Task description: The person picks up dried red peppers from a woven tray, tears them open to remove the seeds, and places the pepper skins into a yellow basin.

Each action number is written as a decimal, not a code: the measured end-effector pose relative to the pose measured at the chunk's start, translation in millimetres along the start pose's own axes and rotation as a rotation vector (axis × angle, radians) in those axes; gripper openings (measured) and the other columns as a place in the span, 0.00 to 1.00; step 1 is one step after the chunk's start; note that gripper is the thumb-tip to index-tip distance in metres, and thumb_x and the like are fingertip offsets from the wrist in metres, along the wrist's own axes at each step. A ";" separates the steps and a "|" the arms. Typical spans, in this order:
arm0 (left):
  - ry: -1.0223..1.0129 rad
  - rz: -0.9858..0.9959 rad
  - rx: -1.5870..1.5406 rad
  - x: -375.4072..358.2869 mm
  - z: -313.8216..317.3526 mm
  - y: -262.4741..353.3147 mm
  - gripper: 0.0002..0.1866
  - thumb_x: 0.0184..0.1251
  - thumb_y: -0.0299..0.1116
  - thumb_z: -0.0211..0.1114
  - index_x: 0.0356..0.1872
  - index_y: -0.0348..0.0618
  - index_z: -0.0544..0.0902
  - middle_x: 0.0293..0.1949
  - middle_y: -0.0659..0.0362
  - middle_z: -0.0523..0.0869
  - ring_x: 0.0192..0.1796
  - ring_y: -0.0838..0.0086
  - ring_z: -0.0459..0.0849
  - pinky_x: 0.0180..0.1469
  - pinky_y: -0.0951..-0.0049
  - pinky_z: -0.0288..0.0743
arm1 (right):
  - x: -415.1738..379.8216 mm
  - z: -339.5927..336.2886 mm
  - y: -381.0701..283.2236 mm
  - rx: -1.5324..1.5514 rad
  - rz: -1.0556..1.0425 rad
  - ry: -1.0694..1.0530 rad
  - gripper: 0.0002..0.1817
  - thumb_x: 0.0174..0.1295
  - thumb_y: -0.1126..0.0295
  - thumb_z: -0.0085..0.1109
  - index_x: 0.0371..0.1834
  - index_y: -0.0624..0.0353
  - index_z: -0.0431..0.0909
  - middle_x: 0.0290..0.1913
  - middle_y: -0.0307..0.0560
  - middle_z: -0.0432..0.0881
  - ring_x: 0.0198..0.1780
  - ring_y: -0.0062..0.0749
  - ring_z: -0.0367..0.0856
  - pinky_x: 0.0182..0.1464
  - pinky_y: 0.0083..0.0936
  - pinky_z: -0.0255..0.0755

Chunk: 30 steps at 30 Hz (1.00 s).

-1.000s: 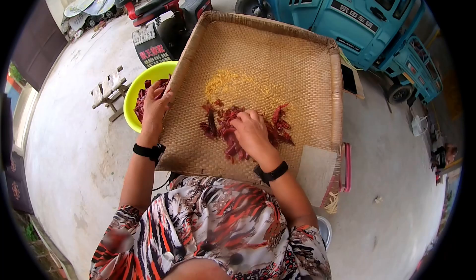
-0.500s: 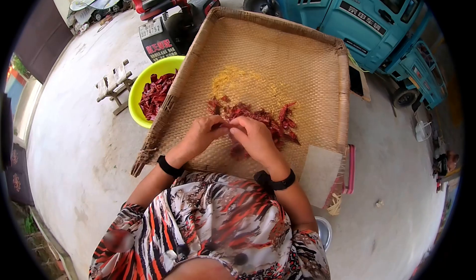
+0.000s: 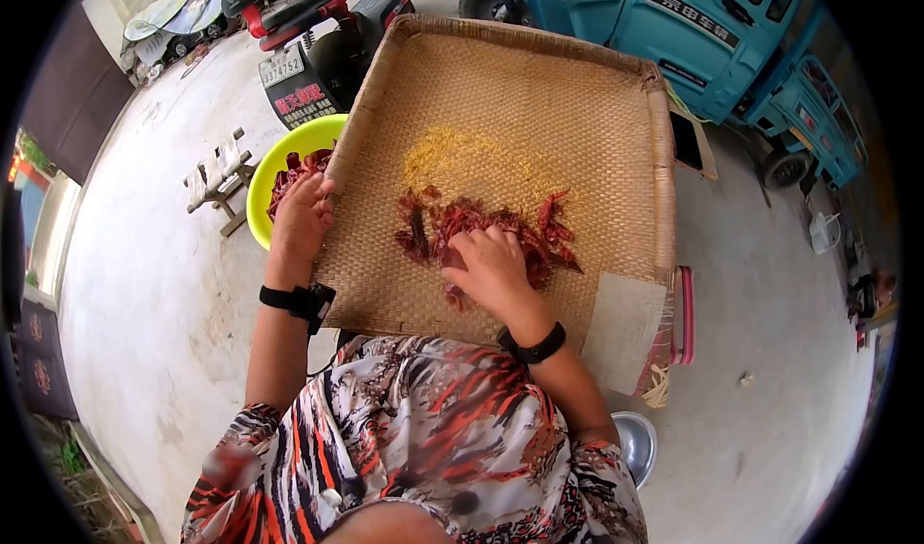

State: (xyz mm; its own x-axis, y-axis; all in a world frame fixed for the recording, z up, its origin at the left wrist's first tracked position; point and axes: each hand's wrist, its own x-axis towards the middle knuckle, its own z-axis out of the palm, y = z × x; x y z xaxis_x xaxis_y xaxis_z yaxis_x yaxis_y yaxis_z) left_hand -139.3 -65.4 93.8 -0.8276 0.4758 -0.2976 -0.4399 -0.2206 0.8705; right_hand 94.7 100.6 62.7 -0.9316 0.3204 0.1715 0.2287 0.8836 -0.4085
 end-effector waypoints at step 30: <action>0.065 0.318 0.235 -0.8 5.8 20.2 0.34 0.64 0.27 0.62 0.69 0.32 0.59 0.33 0.59 0.82 0.21 0.84 0.69 0.23 0.83 0.64 | -21.7 -4.7 18.8 0.058 -0.127 -0.005 0.16 0.50 0.78 0.61 0.44 0.56 0.79 0.57 0.43 0.76 0.64 0.49 0.65 0.65 0.42 0.63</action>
State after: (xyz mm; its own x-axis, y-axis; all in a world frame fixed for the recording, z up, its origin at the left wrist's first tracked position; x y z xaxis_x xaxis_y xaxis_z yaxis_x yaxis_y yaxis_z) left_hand -145.5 -65.3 113.9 -0.9333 0.3587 -0.0165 -0.0725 -0.1434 0.9870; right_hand 120.5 111.9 55.5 -0.9534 0.2058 0.2207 0.0926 0.8956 -0.4350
